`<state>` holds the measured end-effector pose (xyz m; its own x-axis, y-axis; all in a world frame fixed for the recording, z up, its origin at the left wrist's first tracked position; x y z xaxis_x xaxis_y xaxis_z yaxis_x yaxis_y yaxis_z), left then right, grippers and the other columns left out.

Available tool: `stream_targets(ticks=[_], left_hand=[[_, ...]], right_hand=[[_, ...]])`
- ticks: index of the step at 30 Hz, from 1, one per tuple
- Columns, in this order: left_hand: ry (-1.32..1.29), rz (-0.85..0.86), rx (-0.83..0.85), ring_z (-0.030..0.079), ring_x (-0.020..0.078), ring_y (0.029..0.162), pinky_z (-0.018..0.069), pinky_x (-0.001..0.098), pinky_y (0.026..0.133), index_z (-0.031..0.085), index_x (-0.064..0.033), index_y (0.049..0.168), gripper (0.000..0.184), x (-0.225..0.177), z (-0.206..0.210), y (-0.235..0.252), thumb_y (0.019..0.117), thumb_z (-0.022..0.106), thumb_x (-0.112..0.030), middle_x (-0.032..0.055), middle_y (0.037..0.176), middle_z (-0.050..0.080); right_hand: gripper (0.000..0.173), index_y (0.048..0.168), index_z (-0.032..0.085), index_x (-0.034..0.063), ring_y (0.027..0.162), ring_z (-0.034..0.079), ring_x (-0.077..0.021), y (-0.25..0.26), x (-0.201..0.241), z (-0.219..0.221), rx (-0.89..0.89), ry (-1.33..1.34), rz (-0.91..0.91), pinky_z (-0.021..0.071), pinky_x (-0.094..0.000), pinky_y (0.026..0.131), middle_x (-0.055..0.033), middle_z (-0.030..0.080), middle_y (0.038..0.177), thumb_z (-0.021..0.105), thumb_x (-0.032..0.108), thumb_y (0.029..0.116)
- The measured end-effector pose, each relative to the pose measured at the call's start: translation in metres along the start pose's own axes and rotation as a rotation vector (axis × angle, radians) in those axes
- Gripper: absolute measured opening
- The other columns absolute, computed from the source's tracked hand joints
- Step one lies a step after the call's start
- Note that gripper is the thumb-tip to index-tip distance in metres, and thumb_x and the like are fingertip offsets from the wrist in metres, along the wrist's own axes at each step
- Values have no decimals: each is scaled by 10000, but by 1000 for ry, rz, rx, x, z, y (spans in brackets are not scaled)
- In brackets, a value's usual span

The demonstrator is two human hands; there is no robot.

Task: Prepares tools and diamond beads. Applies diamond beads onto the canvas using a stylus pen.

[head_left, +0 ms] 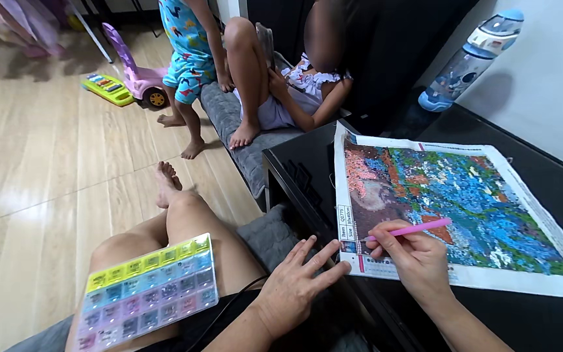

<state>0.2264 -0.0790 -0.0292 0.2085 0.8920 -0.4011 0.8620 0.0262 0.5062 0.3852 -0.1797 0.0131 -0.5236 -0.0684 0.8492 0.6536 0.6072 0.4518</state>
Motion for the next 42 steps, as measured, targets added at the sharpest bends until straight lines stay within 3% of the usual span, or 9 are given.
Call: stream_targets(ticks=[21, 29, 42], left_hand=[[1, 0, 13, 564, 409, 1329, 492, 513, 1068, 622, -243, 1379, 726, 0, 1, -1, 750, 594, 119, 117, 1479, 572], [-2, -2, 6, 569, 407, 1323, 496, 517, 1064, 623, -239, 1378, 718, 0, 0, 0, 753, 598, 114, 120, 1478, 572], [-1, 2, 14, 563, 415, 1327, 500, 521, 1058, 612, -241, 1388, 736, 0, 0, 0, 749, 594, 124, 125, 1482, 567]], right_hand=[[121, 889, 725, 115, 625, 658, 9, 0, 0, 2, 22, -27, -14, 587, -153, 571, 82, 697, 811, 656, 185, 961], [153, 900, 724, 134, 661, 655, 26, 0, 4, 4, 54, -70, -115, 582, -139, 596, 80, 697, 845, 661, 249, 979], [133, 899, 730, 139, 659, 667, 13, -1, 3, 2, 29, -33, -66, 593, -155, 591, 90, 707, 852, 664, 226, 974]])
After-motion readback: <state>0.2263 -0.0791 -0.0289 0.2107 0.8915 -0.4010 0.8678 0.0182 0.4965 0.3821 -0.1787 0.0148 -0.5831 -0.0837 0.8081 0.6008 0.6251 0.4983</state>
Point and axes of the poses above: each hand's wrist, its own y-axis towards the middle knuckle, its own z-axis out of the palm, x = y × z, the point moved 8 cm from there along y, towards the middle knuckle
